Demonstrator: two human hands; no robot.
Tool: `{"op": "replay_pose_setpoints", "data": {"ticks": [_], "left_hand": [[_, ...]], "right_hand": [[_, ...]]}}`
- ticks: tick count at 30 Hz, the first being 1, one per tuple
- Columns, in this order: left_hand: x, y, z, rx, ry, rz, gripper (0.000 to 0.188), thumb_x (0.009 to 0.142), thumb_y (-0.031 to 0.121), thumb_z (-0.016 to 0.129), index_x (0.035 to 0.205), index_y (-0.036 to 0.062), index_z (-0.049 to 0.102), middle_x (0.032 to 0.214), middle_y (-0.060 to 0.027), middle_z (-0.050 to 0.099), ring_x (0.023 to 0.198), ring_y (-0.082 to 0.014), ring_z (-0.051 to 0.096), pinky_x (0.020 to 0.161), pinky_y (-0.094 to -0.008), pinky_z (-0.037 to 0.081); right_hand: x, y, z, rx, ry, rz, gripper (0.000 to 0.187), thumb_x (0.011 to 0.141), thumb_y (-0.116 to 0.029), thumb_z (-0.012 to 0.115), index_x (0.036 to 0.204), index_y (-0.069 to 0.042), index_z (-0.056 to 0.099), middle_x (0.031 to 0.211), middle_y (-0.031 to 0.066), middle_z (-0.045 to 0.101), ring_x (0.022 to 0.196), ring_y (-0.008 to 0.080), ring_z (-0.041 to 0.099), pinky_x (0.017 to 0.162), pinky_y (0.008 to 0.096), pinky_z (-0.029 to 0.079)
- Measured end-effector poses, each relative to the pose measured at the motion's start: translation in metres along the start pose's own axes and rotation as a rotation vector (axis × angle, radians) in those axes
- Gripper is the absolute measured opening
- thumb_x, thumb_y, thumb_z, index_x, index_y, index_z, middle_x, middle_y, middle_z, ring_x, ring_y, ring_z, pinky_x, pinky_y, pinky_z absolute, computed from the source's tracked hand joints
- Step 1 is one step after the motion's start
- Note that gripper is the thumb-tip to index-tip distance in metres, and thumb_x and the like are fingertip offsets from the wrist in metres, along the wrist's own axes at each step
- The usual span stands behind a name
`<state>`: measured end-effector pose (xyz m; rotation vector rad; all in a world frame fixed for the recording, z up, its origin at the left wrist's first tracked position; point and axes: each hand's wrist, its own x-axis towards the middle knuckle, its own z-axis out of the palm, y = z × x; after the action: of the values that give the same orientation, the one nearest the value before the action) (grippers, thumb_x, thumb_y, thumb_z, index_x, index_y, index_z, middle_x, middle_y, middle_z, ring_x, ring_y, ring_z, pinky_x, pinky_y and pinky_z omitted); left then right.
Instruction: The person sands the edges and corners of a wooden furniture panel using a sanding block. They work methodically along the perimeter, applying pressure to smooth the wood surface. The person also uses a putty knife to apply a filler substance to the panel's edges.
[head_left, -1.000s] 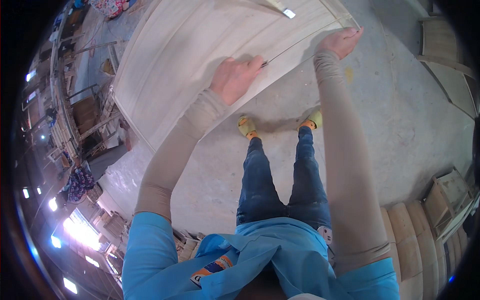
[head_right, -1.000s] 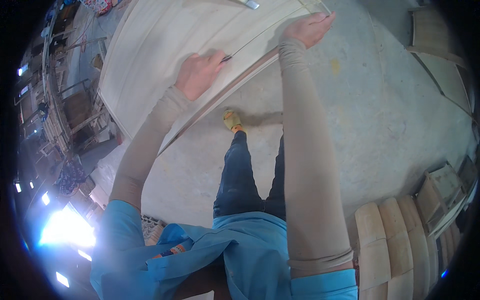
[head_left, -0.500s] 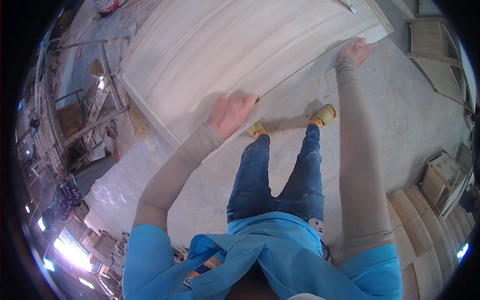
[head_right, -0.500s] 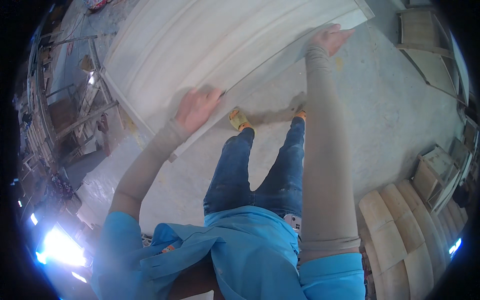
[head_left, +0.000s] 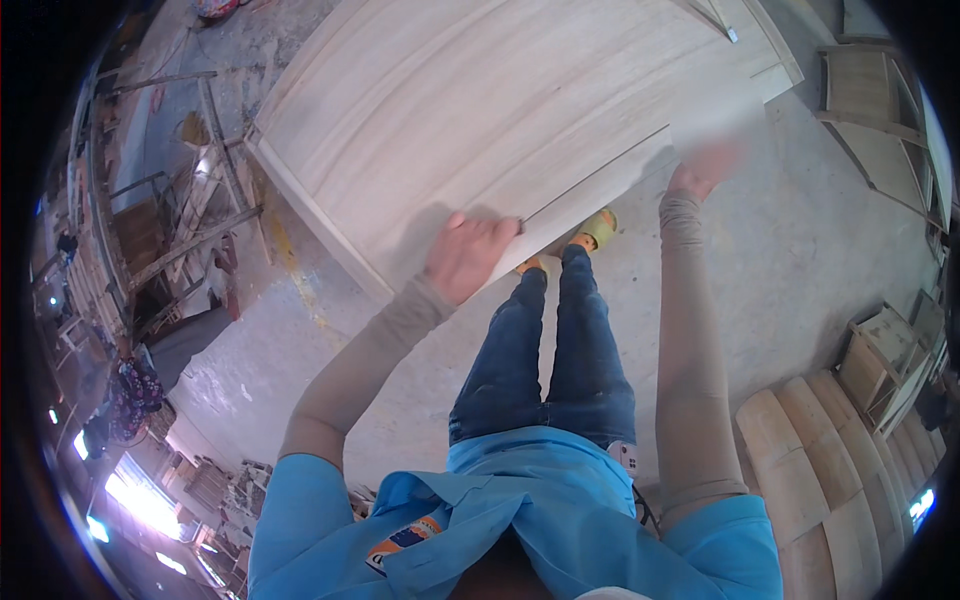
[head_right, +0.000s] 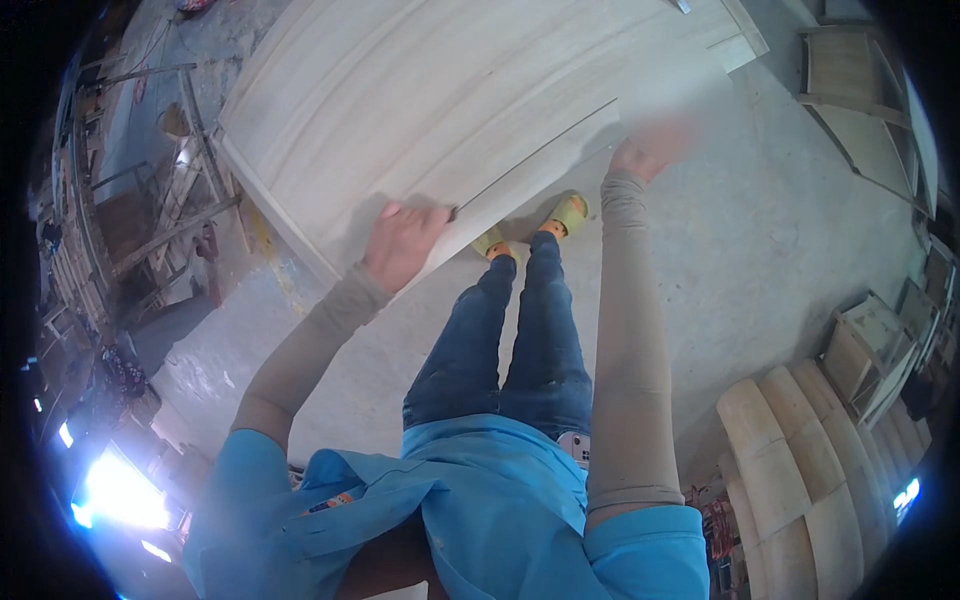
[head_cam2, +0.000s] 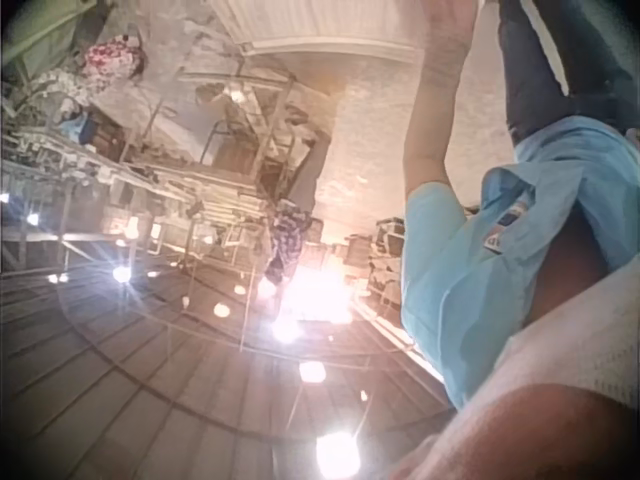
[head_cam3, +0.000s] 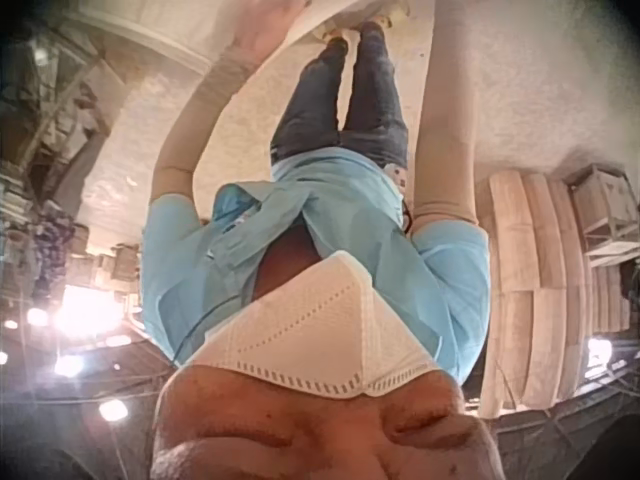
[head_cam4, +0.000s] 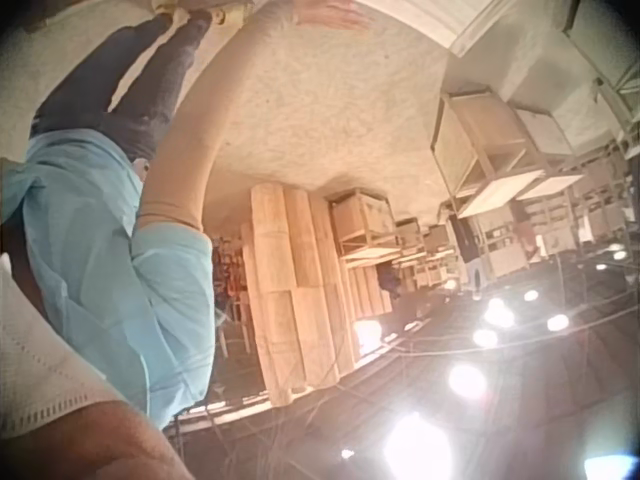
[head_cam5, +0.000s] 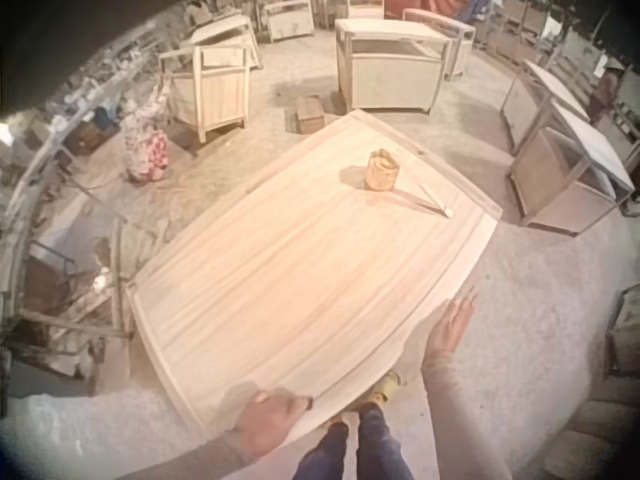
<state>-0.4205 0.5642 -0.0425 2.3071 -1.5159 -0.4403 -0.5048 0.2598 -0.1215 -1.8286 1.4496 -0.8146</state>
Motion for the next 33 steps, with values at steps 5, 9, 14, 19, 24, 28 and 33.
{"op": "replay_pose_setpoints", "data": {"ticks": [5, 9, 14, 19, 24, 28, 33], "left_hand": [[0.117, 0.033, 0.018, 0.076, 0.081, 0.090, 0.012, 0.084, 0.014, 0.054, 0.095, 0.0109, 0.051, 0.064, -0.0019, 0.057, 0.064, -0.0193, 0.060, 0.067, -0.0354, 0.038], [0.188, 0.057, 0.024, 0.072, 0.041, 0.105, 0.012, 0.087, 0.018, 0.056, 0.092, 0.0107, 0.049, 0.061, -0.0045, 0.058, 0.061, -0.0222, 0.061, 0.066, -0.0368, 0.040], [0.268, 0.078, 0.023, 0.014, 0.124, 0.041, 0.017, 0.092, 0.025, 0.055, 0.091, 0.0098, 0.048, 0.059, -0.0060, 0.059, 0.059, -0.0253, 0.061, 0.063, -0.0384, 0.041], [0.335, 0.092, 0.038, 0.102, 0.077, 0.116, 0.019, 0.091, 0.027, 0.055, 0.088, 0.0094, 0.050, 0.059, -0.0074, 0.062, 0.059, -0.0272, 0.063, 0.065, -0.0402, 0.043], [0.381, 0.109, 0.044, 0.125, 0.079, 0.137, 0.017, 0.091, 0.026, 0.053, 0.088, 0.0101, 0.052, 0.063, -0.0098, 0.063, 0.062, -0.0293, 0.064, 0.061, -0.0416, 0.044], [0.425, 0.121, 0.058, 0.207, 0.094, 0.172, 0.015, 0.091, 0.024, 0.053, 0.089, 0.0092, 0.052, 0.064, -0.0107, 0.064, 0.062, -0.0311, 0.064, 0.062, -0.0415, 0.046], [0.370, 0.101, 0.039, 0.138, 0.070, 0.200, 0.015, 0.089, 0.022, 0.056, 0.089, 0.0079, 0.052, 0.063, -0.0110, 0.061, 0.063, -0.0302, 0.064, 0.059, -0.0419, 0.045]], "right_hand": [[0.064, -0.012, 0.014, 0.238, 0.045, 0.066, 0.060, 0.102, -0.032, 0.028, 0.146, 0.008, 0.015, 0.152, 0.0271, 0.015, 0.143, 0.0357, 0.014, 0.117, 0.0375, 0.013], [0.082, -0.011, 0.021, 0.206, 0.089, 0.063, 0.058, 0.101, -0.027, 0.027, 0.145, 0.008, 0.016, 0.150, 0.0278, 0.022, 0.139, 0.0378, 0.024, 0.115, 0.0367, 0.021], [0.075, -0.033, 0.015, 0.293, 0.083, 0.117, 0.055, 0.100, -0.024, 0.027, 0.146, 0.004, 0.018, 0.146, 0.0269, 0.032, 0.132, 0.0397, 0.036, 0.108, 0.0393, 0.032], [0.077, -0.026, 0.019, 0.325, 0.115, 0.142, 0.054, 0.100, -0.024, 0.026, 0.147, 0.002, 0.018, 0.144, 0.0270, 0.036, 0.131, 0.0400, 0.038, 0.106, 0.0403, 0.033], [0.078, -0.033, 0.015, 0.360, 0.074, 0.180, 0.055, 0.100, -0.025, 0.027, 0.147, 0.003, 0.018, 0.145, 0.0282, 0.033, 0.132, 0.0410, 0.035, 0.108, 0.0411, 0.030], [0.082, -0.028, 0.016, 0.345, 0.104, 0.145, 0.056, 0.100, -0.025, 0.027, 0.147, 0.003, 0.017, 0.145, 0.0284, 0.031, 0.133, 0.0422, 0.034, 0.108, 0.0426, 0.030], [0.077, -0.030, 0.020, 0.358, 0.076, 0.144, 0.055, 0.099, -0.023, 0.029, 0.147, 0.003, 0.018, 0.146, 0.0281, 0.031, 0.134, 0.0419, 0.033, 0.109, 0.0426, 0.029]]}}
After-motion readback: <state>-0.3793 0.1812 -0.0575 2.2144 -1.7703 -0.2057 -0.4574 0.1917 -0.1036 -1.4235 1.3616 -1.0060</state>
